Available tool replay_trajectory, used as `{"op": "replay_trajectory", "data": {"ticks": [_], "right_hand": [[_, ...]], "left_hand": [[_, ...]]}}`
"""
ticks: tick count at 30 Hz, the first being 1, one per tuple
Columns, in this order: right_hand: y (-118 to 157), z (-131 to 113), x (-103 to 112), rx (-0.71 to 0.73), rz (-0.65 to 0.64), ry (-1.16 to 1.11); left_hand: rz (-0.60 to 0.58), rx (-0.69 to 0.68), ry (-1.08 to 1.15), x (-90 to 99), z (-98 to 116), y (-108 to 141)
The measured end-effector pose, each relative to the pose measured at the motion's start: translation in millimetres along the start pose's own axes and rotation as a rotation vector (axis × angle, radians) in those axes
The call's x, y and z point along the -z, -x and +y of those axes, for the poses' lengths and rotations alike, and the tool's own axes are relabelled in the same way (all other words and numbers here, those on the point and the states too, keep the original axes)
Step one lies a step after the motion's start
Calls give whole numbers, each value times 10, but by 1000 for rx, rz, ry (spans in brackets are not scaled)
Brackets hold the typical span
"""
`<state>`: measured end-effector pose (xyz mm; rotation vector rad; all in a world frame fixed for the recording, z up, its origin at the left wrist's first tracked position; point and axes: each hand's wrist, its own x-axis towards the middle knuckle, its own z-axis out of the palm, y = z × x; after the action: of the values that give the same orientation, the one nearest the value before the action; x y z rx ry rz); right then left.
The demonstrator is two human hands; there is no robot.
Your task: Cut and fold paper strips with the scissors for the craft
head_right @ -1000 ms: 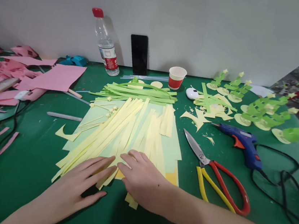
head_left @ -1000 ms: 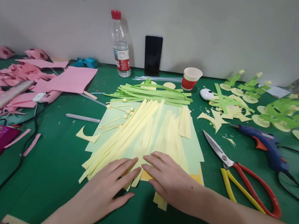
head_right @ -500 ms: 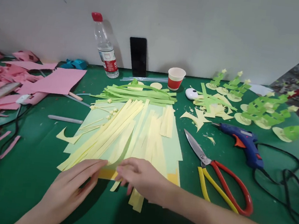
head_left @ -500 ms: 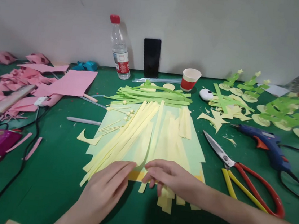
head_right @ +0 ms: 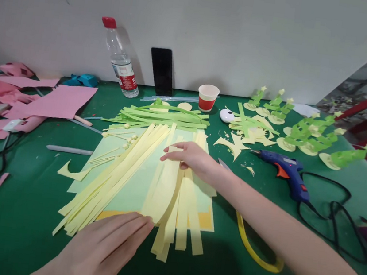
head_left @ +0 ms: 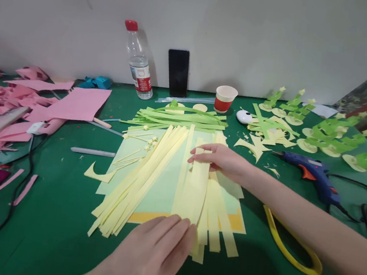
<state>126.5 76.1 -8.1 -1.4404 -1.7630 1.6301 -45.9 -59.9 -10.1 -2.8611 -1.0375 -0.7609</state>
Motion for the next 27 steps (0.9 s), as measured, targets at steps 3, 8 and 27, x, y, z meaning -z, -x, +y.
{"op": "replay_trajectory", "data": {"ticks": [3,8,27], "right_hand": [[-102,-31,150,37,124,188],[-68,3,184,162,371,492],[149,148,-391,736,-156,807]], "left_hand": [[-113,30,42,-76,25,-111],[-218,-52,139,-59,79,-110],[28,30,-120,2,-221,328]]}}
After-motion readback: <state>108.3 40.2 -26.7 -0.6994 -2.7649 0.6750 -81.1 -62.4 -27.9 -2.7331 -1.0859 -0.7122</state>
